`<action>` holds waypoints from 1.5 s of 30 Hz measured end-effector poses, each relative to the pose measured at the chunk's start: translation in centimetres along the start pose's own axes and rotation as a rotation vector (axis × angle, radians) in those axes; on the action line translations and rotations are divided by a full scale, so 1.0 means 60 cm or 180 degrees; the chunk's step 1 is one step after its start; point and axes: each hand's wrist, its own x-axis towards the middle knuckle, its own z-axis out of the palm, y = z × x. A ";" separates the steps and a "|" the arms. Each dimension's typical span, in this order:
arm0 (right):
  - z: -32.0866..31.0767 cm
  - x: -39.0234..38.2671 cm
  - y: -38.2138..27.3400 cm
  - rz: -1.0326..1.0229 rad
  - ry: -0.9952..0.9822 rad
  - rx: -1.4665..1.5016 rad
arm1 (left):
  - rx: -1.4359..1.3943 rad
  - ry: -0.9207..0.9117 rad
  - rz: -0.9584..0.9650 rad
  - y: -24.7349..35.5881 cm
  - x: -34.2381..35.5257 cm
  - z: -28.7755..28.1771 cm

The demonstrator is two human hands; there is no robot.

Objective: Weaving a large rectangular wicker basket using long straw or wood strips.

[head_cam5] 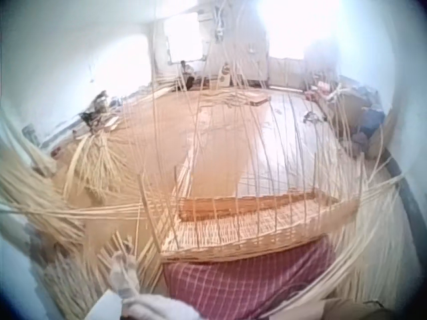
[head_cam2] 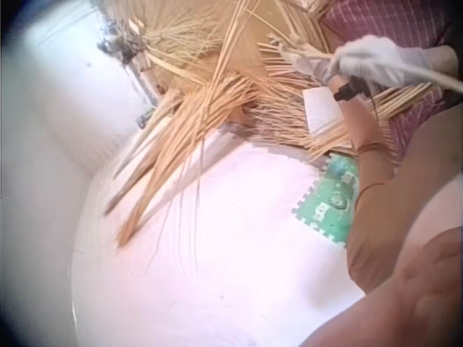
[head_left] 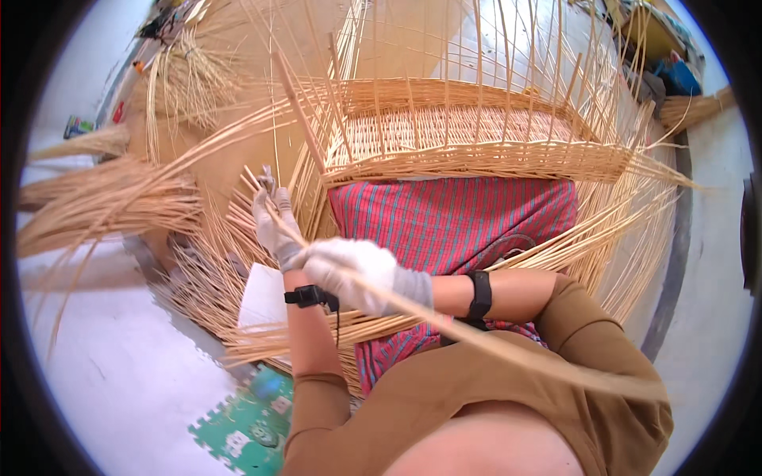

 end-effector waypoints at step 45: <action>-0.076 0.035 0.084 -0.1481 -0.0186 -0.2528 | -0.3328 -0.2720 -0.1838 0.054 0.094 0.159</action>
